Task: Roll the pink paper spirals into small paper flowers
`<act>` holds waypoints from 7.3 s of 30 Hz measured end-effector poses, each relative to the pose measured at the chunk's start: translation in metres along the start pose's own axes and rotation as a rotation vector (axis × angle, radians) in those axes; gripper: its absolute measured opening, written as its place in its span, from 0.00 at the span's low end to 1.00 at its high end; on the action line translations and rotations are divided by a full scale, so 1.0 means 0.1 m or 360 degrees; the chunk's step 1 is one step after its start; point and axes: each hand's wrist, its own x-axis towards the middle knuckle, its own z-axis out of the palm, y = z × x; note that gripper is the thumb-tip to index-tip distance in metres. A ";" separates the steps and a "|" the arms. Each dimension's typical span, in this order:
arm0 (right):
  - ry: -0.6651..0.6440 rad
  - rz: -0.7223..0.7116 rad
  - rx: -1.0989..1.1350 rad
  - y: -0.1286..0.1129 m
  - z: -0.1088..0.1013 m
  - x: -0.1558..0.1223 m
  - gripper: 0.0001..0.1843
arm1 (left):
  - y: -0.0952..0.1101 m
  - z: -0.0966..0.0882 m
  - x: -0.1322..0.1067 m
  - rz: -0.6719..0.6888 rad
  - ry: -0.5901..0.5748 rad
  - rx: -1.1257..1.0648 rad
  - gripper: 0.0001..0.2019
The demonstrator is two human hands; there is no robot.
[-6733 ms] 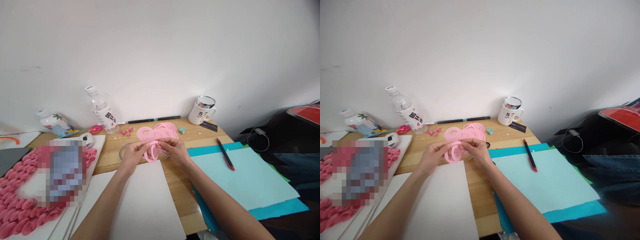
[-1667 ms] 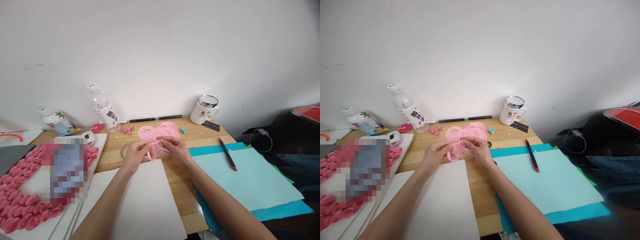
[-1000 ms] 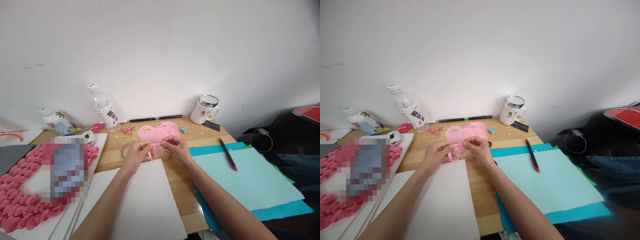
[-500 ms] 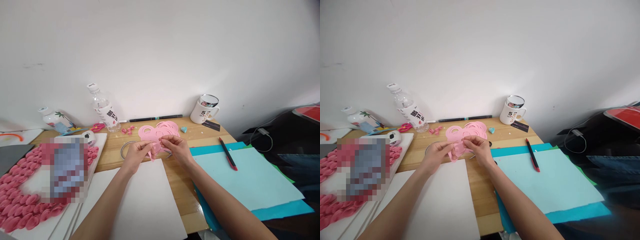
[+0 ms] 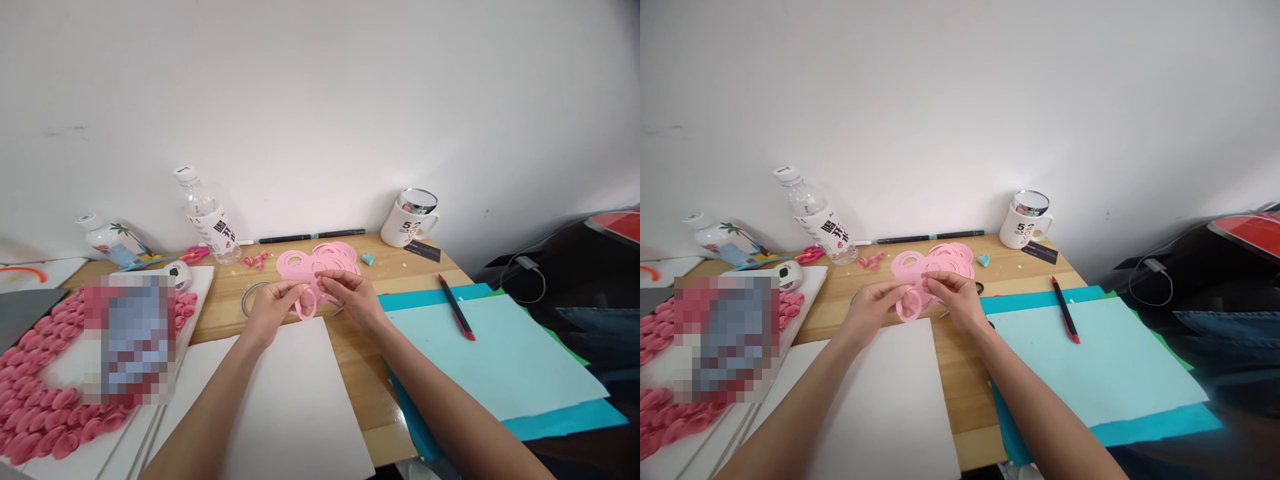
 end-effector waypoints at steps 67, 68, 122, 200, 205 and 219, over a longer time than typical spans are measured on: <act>-0.0034 -0.0048 0.0048 0.01 0.01 -0.01 0.13 | 0.00 0.03 -0.01 -0.0153 -0.0070 -0.0190 0.16; -0.0034 -0.0055 0.0051 0.01 0.01 -0.02 0.13 | -0.01 0.04 -0.01 -0.0160 -0.0073 -0.0187 0.17; -0.0020 -0.0104 -0.0131 -0.03 0.02 -0.02 0.15 | 0.01 0.04 0.00 -0.0154 -0.0003 -0.0090 0.12; 0.0081 0.0072 -0.0150 -0.05 0.00 -0.01 0.25 | 0.02 0.05 0.00 -0.0057 0.0190 0.0143 0.09; -0.0005 -0.0033 -0.0209 -0.06 0.00 -0.02 0.22 | 0.01 0.09 -0.03 -0.0084 -0.0012 0.0251 0.07; -0.0343 -0.0264 -0.0223 -0.10 0.06 -0.07 0.15 | -0.03 0.14 -0.04 -0.0209 -0.0025 0.0032 0.14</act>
